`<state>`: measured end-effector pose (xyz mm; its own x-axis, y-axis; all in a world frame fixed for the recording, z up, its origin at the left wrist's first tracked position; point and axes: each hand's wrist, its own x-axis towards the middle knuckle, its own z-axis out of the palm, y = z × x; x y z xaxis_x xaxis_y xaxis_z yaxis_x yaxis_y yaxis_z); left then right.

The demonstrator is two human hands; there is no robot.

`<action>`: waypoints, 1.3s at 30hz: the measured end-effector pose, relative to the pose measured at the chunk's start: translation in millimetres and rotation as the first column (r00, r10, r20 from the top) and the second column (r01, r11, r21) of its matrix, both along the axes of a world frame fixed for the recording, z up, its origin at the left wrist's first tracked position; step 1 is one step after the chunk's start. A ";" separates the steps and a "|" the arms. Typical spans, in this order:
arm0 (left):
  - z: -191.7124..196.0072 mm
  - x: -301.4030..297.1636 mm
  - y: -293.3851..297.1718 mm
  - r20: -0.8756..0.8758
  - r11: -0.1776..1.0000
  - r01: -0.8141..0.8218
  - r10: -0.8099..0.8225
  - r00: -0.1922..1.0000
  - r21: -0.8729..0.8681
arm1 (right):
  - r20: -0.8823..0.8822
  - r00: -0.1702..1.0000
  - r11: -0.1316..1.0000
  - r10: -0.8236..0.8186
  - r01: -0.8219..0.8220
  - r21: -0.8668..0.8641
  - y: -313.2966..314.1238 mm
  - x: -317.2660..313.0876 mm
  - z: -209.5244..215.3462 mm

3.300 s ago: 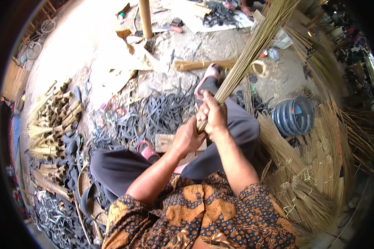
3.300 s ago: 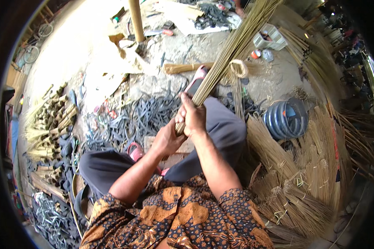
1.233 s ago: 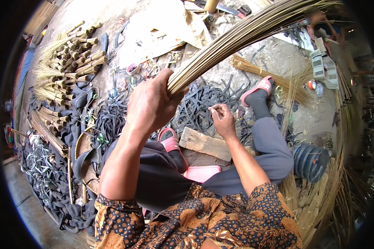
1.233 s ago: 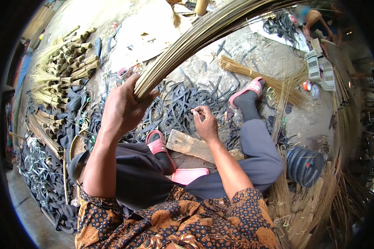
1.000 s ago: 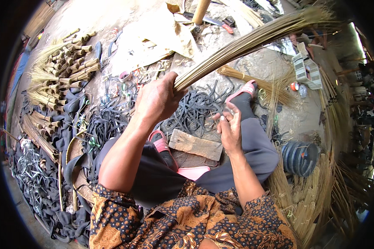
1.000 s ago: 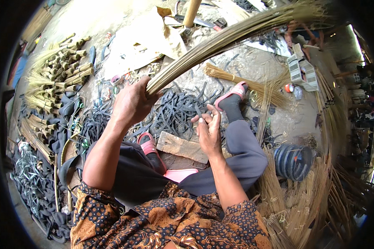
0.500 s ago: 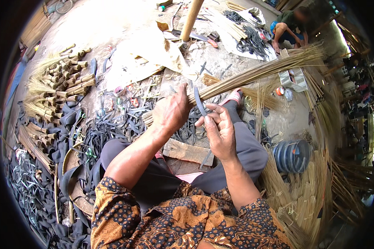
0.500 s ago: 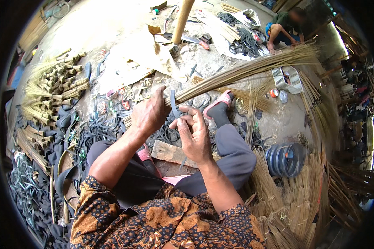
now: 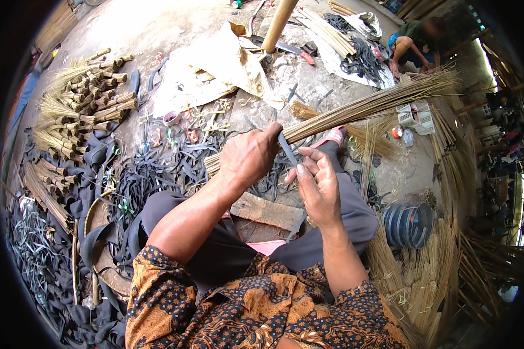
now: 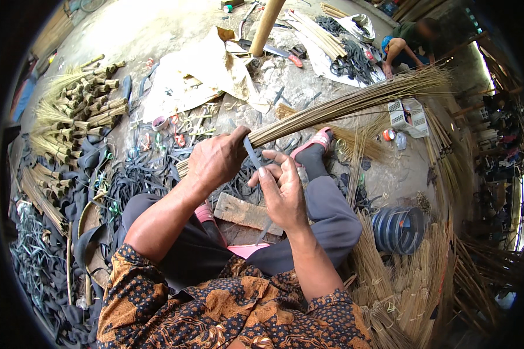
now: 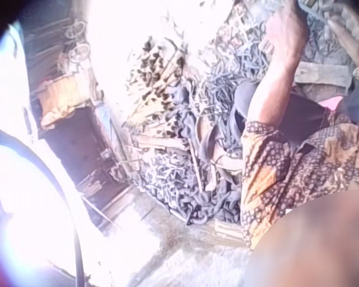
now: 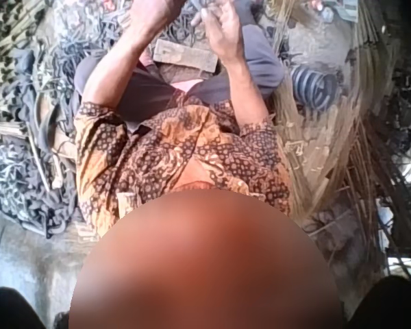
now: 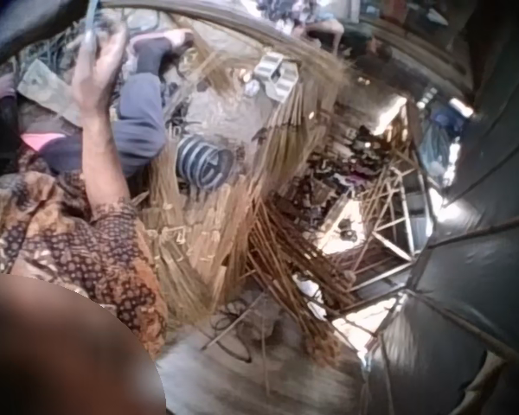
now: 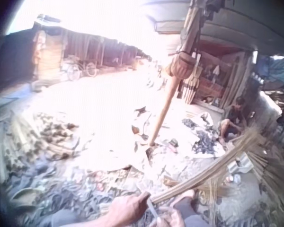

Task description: The person sits on the floor and repeatedly gathers bundles of dried straw, aligns them, and ties them with black rubber strips to form brooms. The person places each finished broom aside and continues the process with new bundles.

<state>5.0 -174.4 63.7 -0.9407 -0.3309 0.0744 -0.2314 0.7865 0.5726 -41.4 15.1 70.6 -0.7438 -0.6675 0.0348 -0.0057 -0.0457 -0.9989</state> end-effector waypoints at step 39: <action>-51.3 4.2 29.6 0.032 0.995 0.082 -0.084 0.996 0.050 | 0.075 0.997 0.969 -0.012 -0.007 0.246 -7.0 -7.0 -1.0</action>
